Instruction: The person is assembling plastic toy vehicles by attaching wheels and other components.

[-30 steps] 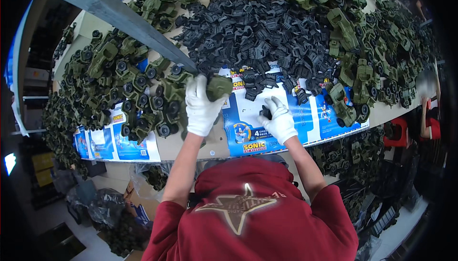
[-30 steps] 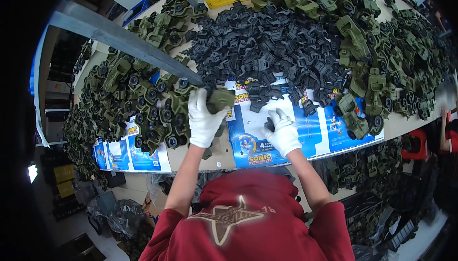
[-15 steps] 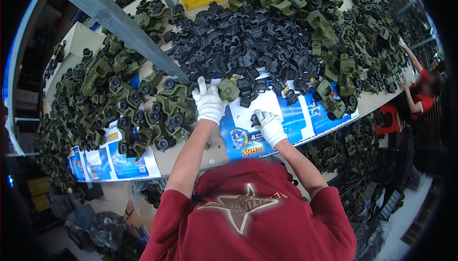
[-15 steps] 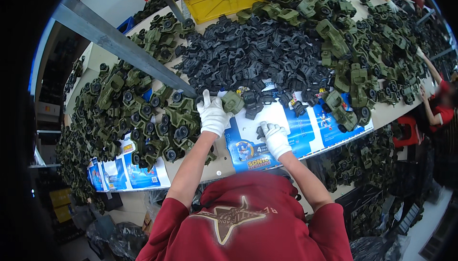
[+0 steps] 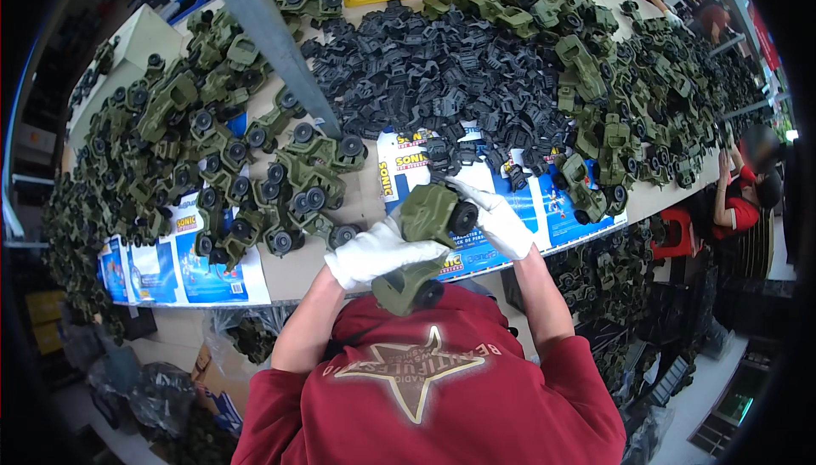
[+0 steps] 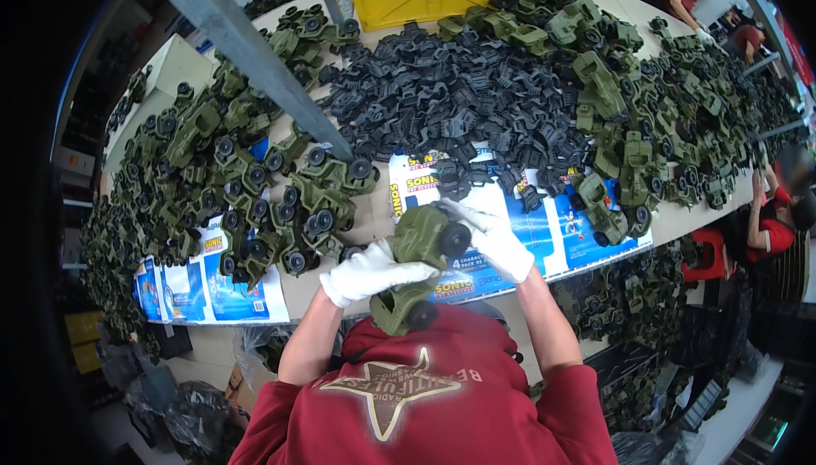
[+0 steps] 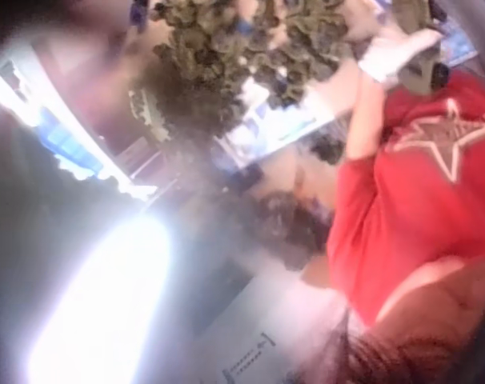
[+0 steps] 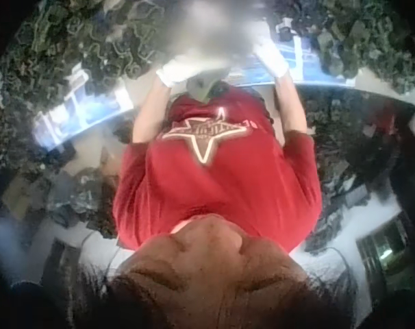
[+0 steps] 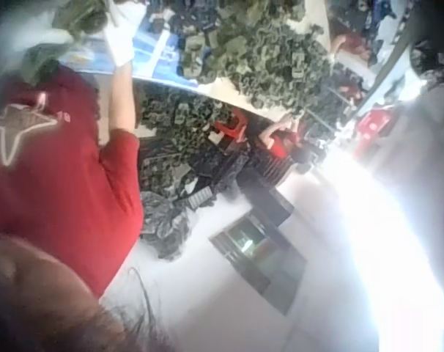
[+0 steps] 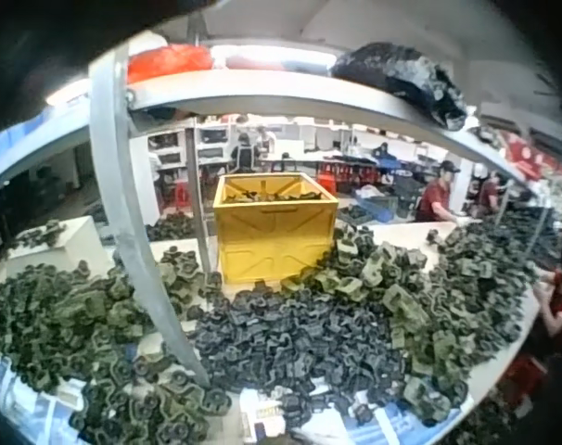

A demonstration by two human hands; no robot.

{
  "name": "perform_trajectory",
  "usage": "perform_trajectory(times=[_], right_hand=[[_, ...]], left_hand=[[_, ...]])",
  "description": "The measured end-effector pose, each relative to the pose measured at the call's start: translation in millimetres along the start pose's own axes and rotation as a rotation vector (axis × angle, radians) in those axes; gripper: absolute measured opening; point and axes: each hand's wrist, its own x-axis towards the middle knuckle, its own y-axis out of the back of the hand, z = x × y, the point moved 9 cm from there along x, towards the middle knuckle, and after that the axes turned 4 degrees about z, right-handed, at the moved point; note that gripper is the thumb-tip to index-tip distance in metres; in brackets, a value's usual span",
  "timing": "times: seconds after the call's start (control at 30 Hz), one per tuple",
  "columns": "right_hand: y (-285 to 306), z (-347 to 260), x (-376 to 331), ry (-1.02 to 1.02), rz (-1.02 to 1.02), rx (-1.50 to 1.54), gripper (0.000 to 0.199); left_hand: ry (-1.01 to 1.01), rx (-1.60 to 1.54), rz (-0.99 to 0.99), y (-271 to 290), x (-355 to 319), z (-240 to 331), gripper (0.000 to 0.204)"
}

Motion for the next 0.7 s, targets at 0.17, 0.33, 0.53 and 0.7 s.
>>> perform_trajectory(times=[0.17,0.33,0.53,0.7], right_hand=[[-7.8,-1.7,-7.0,-0.083,0.097,0.404,0.073],[-14.3,-0.6,-4.7,-0.051,0.007,0.34,0.067],[-16.7,-7.8,-5.3,-0.004,-0.083,0.13,0.074],[-20.2,-17.3,-7.0,0.008,-0.119,0.08,0.067]], left_hand=[[0.072,-0.36,-0.095,-12.0,-8.3,-3.7,0.056],[0.048,-0.337,-0.064,-12.3,-12.9,-10.2,0.053],[0.063,-0.352,-0.051,-10.8,-13.8,-18.3,0.055],[0.08,-0.38,-0.052,-10.2,-16.1,-19.8,0.058]])
